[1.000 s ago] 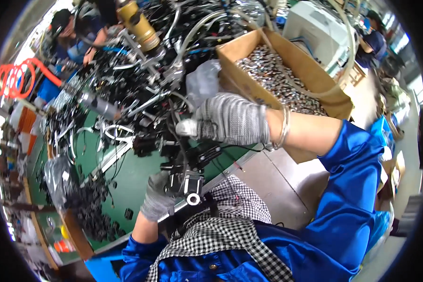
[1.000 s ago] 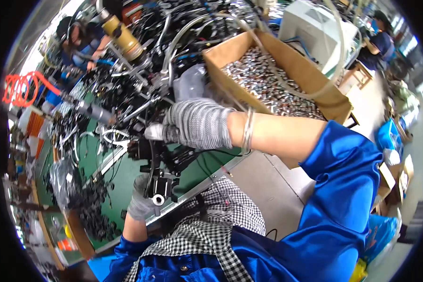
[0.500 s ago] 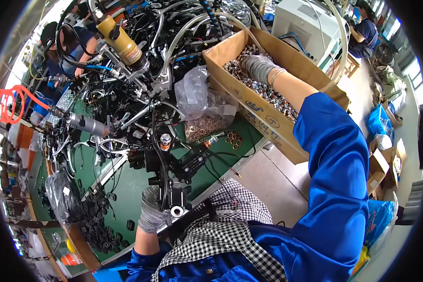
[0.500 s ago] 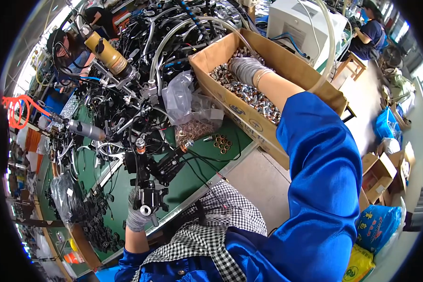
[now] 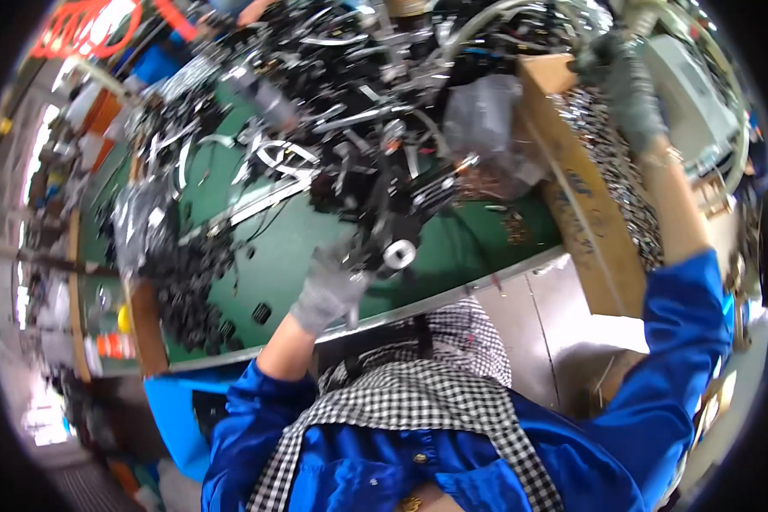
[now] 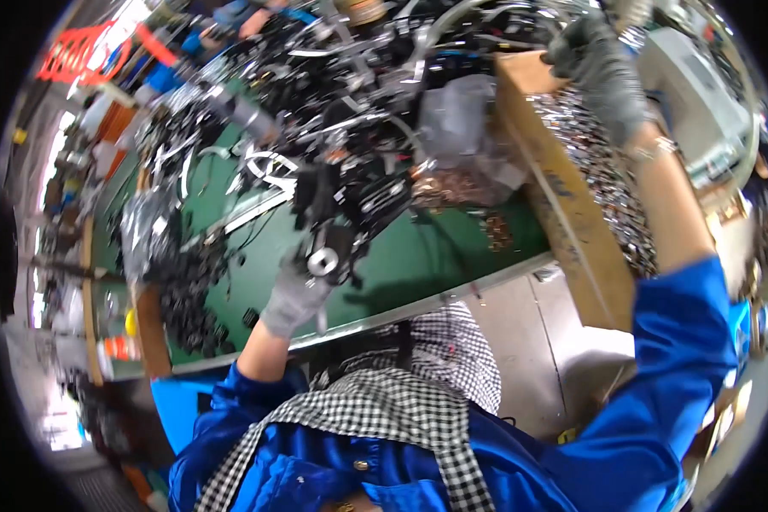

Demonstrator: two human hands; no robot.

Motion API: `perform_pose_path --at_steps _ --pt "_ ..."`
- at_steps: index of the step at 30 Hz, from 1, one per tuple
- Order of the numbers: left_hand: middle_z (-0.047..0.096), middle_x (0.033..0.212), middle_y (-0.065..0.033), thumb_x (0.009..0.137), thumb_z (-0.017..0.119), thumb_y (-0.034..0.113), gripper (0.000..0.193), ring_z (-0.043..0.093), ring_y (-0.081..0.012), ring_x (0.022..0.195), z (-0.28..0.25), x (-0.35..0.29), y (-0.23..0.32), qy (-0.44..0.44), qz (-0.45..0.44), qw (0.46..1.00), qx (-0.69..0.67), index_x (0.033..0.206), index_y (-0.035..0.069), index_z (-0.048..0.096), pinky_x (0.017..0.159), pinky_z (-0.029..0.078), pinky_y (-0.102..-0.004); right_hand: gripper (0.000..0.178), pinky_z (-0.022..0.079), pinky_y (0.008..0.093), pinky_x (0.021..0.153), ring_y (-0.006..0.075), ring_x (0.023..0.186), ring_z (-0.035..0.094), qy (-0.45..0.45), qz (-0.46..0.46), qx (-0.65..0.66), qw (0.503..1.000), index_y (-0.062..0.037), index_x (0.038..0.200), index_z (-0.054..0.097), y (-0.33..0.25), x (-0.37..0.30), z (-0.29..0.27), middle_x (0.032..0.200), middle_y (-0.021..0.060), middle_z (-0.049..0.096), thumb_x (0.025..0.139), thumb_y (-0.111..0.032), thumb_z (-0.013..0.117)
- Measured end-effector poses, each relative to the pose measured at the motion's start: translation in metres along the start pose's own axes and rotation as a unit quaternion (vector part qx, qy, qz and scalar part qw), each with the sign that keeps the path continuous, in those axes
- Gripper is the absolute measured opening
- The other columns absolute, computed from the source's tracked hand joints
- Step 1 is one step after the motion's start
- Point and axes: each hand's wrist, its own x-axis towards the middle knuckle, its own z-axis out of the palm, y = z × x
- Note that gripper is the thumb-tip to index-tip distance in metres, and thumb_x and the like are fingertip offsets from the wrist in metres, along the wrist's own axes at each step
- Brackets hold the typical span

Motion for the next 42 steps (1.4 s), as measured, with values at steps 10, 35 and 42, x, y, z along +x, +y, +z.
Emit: perform_pose_path --at_steps 10,35,42 --pt "0.069 0.082 -0.0146 0.075 0.075 0.014 0.025 0.069 -0.0262 0.073 -0.010 0.002 0.051 0.065 0.059 0.984 0.156 0.095 0.003 0.063 0.065 0.054 -0.0344 0.025 0.053 0.0329 0.084 0.0224 0.098 0.065 -0.374 -0.171 -0.313 0.856 -0.0066 0.113 0.065 -0.099 -0.098 0.188 0.108 0.0112 0.065 0.087 -0.006 0.065" --pt "0.064 0.075 -0.0181 0.085 0.068 0.030 0.026 0.063 -0.0373 0.071 -0.029 -0.013 0.065 0.042 0.022 0.968 0.246 0.091 0.005 0.063 0.065 0.049 -0.0445 0.033 0.049 0.0402 0.063 0.0335 0.070 0.062 -0.262 -0.056 -0.495 0.827 -0.0038 0.089 0.065 -0.071 -0.110 0.213 0.074 0.0159 0.062 0.091 -0.036 0.061" --pt "0.065 0.076 -0.0176 0.083 0.070 0.033 0.029 0.063 -0.0367 0.071 -0.036 -0.015 0.069 0.044 -0.022 0.956 0.290 0.092 0.006 0.063 0.065 0.050 -0.0440 0.032 0.046 0.0392 0.060 0.0322 0.066 0.060 -0.294 -0.188 -0.493 0.797 -0.0023 0.088 0.063 -0.082 -0.101 0.207 0.070 0.0151 0.060 0.095 -0.032 0.055"
